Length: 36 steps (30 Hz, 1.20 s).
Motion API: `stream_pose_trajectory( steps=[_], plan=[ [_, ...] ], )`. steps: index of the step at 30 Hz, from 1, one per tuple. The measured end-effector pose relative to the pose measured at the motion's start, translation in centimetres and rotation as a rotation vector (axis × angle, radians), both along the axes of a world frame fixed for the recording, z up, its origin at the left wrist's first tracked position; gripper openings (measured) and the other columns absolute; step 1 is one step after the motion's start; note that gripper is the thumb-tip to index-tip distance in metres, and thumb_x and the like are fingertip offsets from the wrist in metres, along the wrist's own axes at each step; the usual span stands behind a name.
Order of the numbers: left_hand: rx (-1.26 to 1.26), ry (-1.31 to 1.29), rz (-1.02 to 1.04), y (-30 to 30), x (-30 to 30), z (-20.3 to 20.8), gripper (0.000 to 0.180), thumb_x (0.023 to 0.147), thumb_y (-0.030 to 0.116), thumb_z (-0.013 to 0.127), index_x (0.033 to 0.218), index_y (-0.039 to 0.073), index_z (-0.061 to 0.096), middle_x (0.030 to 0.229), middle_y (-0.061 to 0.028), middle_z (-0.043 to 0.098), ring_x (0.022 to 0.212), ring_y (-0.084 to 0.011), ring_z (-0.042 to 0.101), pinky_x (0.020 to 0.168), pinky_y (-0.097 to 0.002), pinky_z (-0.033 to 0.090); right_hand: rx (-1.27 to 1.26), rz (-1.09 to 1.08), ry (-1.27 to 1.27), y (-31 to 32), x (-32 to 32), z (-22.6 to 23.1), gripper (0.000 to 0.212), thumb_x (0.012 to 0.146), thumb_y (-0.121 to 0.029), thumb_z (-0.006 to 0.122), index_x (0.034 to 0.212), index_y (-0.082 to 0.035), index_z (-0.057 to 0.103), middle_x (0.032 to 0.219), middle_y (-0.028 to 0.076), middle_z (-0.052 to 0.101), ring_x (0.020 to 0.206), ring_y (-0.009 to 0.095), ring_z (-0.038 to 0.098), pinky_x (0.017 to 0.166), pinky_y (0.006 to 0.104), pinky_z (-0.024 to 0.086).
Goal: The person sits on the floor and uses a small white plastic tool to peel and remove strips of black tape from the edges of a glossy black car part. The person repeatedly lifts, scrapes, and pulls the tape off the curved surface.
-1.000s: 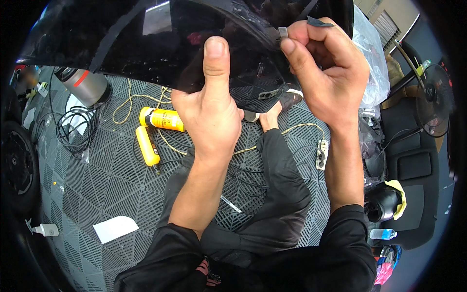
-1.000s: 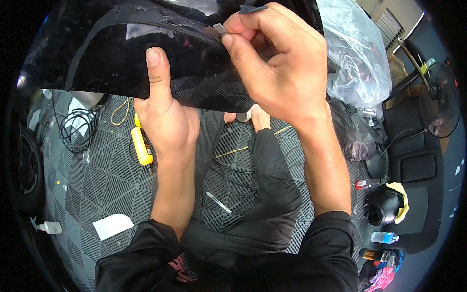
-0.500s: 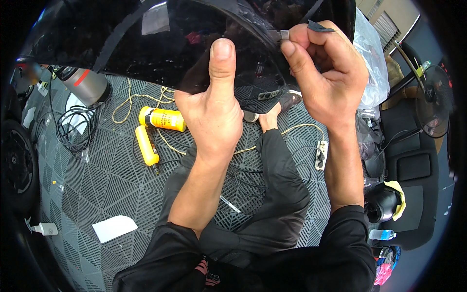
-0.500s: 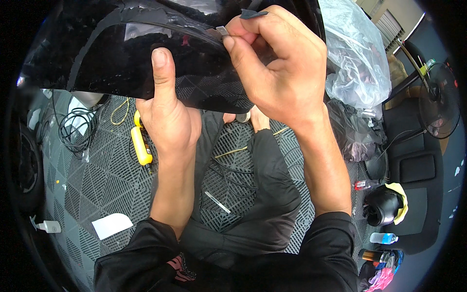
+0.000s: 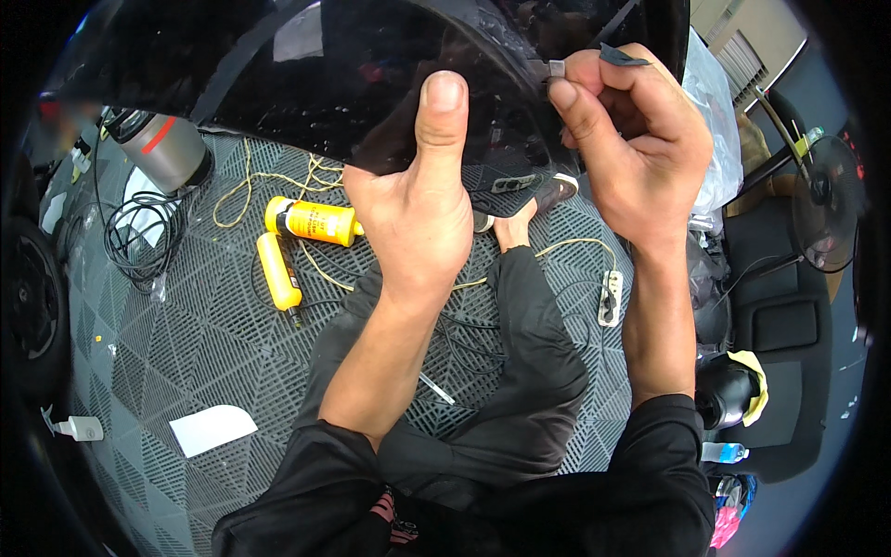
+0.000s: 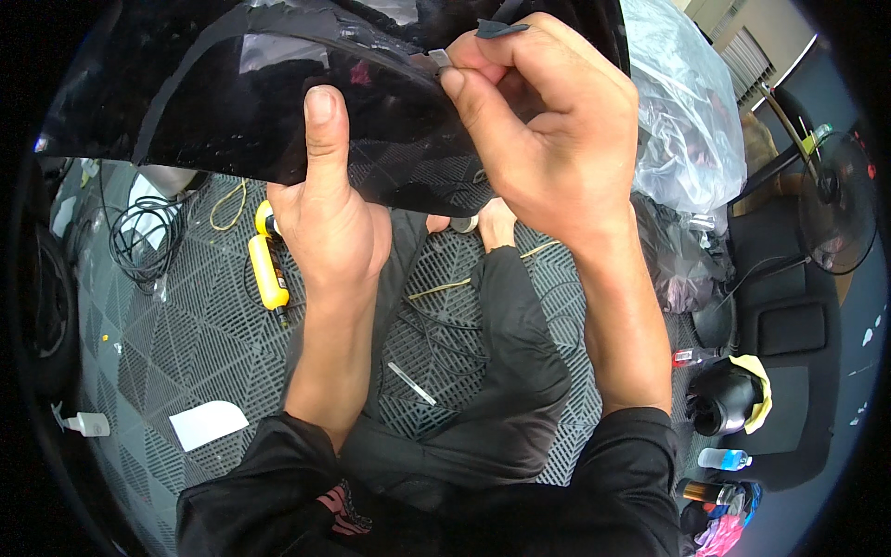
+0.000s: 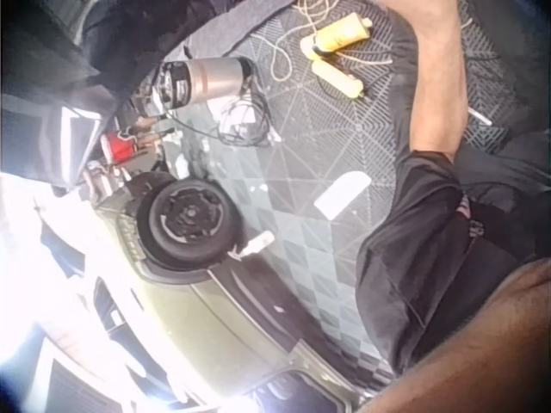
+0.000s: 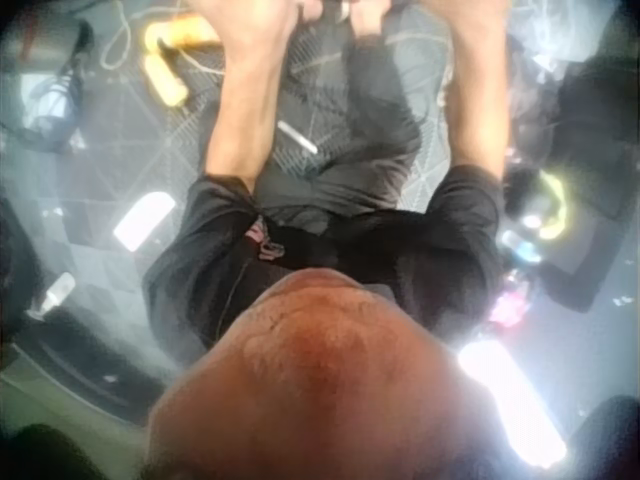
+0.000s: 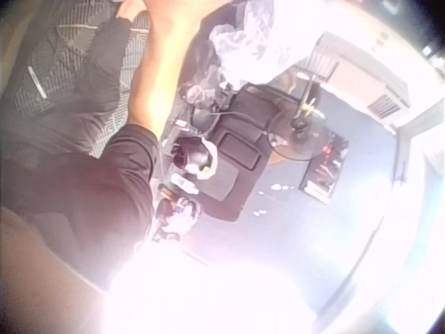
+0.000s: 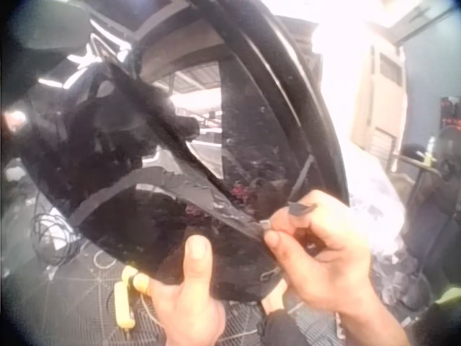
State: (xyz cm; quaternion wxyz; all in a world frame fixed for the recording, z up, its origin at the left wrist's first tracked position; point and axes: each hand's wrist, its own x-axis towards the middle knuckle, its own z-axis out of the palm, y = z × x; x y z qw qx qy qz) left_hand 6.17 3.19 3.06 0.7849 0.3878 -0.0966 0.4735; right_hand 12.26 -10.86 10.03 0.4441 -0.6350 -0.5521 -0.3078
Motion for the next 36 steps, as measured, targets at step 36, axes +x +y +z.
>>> stream_pose_trajectory(
  steps=[36],
  plan=[
    [-0.014,0.024,-0.023,0.9,-0.3,0.2,0.035,0.101,0.028,0.069,0.119,-0.002,0.064,0.114,-0.0113,0.072,0.104,-0.0211,0.071,0.097,-0.0373,0.058,-0.009,-0.02,0.127,1.0,-0.9,0.7,0.018,0.093,0.003,0.073,0.109,0.008,0.066,0.097,0.003,0.065,0.076,0.007,0.065,0.062,0.0202,0.054]
  ],
)
